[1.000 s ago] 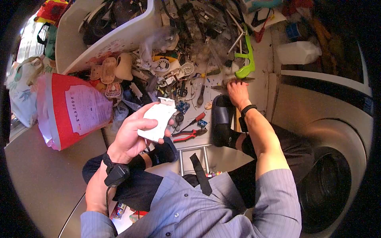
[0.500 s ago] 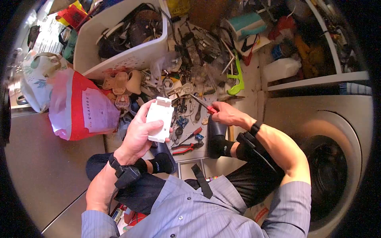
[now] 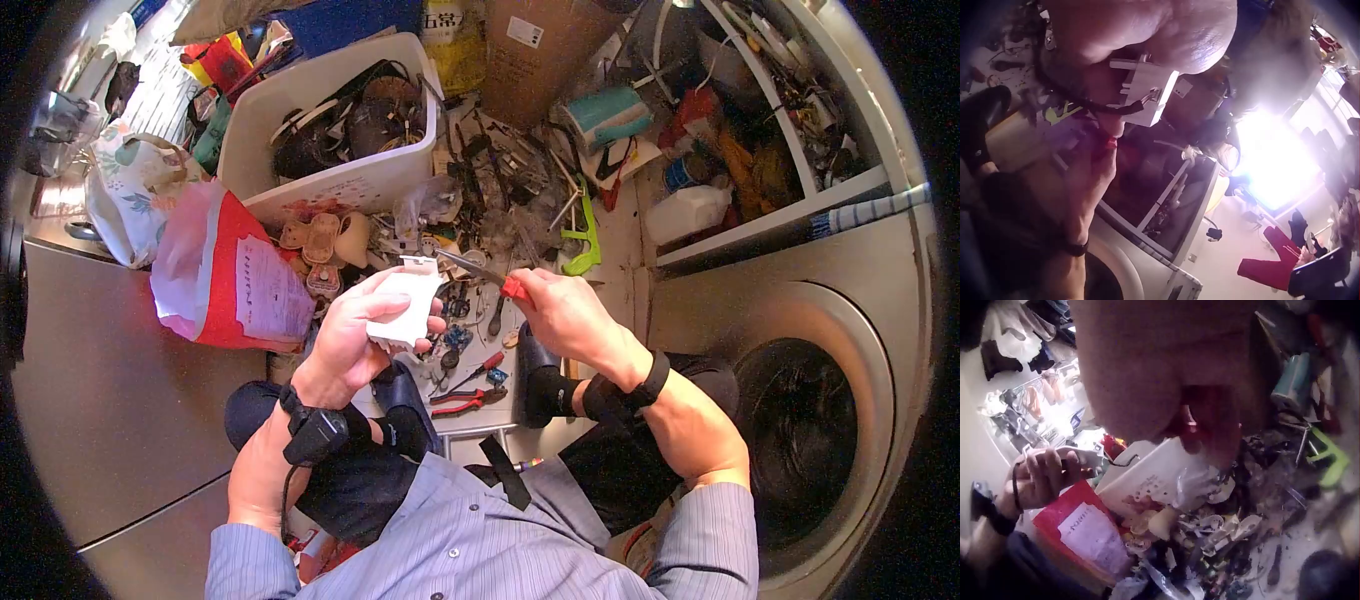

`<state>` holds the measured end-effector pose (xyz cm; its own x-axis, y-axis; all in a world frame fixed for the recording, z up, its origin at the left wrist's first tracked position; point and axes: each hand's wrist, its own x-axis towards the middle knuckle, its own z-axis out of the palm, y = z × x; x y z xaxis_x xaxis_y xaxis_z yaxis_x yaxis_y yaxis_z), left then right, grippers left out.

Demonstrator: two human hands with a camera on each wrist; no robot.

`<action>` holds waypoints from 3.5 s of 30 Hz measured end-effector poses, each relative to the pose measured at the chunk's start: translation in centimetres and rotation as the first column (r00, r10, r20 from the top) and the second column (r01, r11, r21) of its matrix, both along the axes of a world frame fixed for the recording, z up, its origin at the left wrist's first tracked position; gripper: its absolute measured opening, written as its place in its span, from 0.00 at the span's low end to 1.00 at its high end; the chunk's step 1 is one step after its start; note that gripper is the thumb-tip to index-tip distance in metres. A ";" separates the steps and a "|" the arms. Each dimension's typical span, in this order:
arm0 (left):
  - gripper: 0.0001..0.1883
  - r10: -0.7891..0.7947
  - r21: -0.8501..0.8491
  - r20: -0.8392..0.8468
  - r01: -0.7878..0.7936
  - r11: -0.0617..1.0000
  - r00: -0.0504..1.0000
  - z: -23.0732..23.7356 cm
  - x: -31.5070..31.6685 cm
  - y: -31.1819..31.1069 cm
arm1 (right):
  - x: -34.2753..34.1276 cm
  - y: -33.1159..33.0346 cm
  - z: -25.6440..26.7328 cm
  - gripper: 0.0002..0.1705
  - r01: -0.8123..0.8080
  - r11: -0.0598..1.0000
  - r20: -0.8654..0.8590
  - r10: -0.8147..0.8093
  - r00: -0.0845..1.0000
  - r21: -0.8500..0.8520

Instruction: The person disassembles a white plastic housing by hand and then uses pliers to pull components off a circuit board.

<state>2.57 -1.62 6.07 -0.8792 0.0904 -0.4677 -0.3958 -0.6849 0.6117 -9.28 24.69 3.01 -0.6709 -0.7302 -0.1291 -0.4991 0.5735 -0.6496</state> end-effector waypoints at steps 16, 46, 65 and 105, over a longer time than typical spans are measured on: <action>0.21 0.072 0.011 0.023 -0.072 0.997 0.997 0.9 0.1 2.9 | 0.2 -1.4 -0.5 0.32 0.121 0.982 -0.786 0.039 0.617 0.144; 0.38 -0.037 -0.172 -0.088 0.021 0.985 0.995 -3.9 2.7 2.0 | 2.5 -0.6 -1.4 0.10 -0.031 0.999 0.028 0.030 0.999 0.031; 0.32 -0.213 -0.180 -0.013 0.208 0.962 0.977 -3.4 3.8 0.1 | 1.0 0.3 -2.1 0.15 0.044 0.992 0.944 0.102 0.313 -0.122; 0.12 -0.345 -0.428 0.206 0.401 0.810 0.916 -2.5 3.6 3.8 | 2.8 -1.9 1.2 0.20 0.250 0.962 0.904 -0.006 0.428 -0.112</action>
<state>6.19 2.19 3.60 -0.7601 0.1546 -0.6311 -0.6488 -0.1280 0.7501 -6.46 22.79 4.18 -0.3572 -0.7334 -0.5783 0.4940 0.3771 -0.7834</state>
